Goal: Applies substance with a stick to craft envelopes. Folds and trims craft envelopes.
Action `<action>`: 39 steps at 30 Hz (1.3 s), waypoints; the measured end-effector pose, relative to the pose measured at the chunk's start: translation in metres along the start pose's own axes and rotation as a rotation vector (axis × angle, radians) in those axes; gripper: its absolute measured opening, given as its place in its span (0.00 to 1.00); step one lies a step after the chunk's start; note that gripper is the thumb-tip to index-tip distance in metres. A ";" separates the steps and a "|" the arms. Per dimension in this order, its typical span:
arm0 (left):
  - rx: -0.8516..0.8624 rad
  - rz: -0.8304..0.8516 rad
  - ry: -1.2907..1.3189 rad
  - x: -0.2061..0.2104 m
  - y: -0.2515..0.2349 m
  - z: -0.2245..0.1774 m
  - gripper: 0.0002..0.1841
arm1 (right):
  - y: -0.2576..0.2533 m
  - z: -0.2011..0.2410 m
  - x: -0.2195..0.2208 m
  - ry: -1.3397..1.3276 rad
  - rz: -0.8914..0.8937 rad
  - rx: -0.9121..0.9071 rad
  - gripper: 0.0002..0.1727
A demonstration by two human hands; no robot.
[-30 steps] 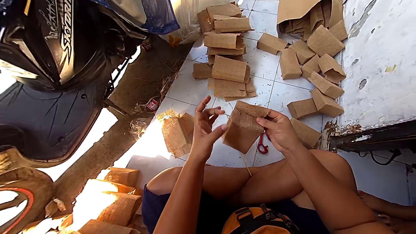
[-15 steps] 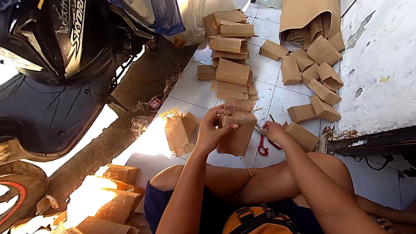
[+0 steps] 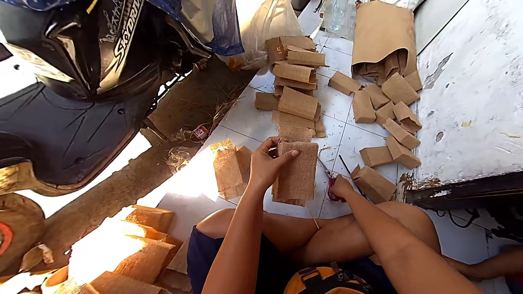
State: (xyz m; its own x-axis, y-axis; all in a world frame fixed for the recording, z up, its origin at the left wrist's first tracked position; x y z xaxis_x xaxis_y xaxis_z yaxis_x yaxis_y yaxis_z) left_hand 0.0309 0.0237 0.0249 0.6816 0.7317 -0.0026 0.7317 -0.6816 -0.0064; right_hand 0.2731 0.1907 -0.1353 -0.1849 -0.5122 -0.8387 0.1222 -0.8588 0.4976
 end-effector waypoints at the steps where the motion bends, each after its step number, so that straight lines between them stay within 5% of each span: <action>1: 0.002 -0.012 -0.031 -0.001 -0.001 0.000 0.20 | -0.003 0.000 -0.002 -0.191 0.062 0.072 0.32; 4: 0.030 -0.044 -0.161 -0.003 -0.003 0.004 0.21 | 0.003 0.003 -0.025 -0.750 0.285 0.237 0.22; 7: 0.090 -0.066 -0.297 -0.002 -0.005 0.007 0.21 | 0.036 0.006 -0.061 -0.953 0.136 0.089 0.15; 11: 0.189 -0.086 -0.474 0.000 -0.006 0.008 0.22 | 0.088 0.000 -0.091 -0.712 -0.231 -0.348 0.35; 16: 0.235 -0.065 -0.585 0.006 -0.005 0.007 0.22 | 0.139 -0.007 -0.091 -0.367 -0.472 -0.680 0.44; 39: 0.255 0.037 -0.723 0.013 -0.003 0.014 0.20 | 0.137 -0.008 -0.082 -0.073 -0.722 -0.868 0.33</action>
State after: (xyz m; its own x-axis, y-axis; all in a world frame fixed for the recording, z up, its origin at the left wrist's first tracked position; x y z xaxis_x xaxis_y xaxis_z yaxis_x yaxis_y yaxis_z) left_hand 0.0377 0.0358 0.0107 0.4671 0.5879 -0.6604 0.6248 -0.7480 -0.2239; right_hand 0.3131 0.1147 -0.0004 -0.5397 0.0763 -0.8384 0.5942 -0.6710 -0.4435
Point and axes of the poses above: each hand's wrist, its own y-axis away from the middle knuckle, its own x-axis out of the palm, z = x × y, the point moved 1 cm from there along -y, towards the middle knuckle, and after that the axes turned 14 degrees about -z, right-handed, at the moved point
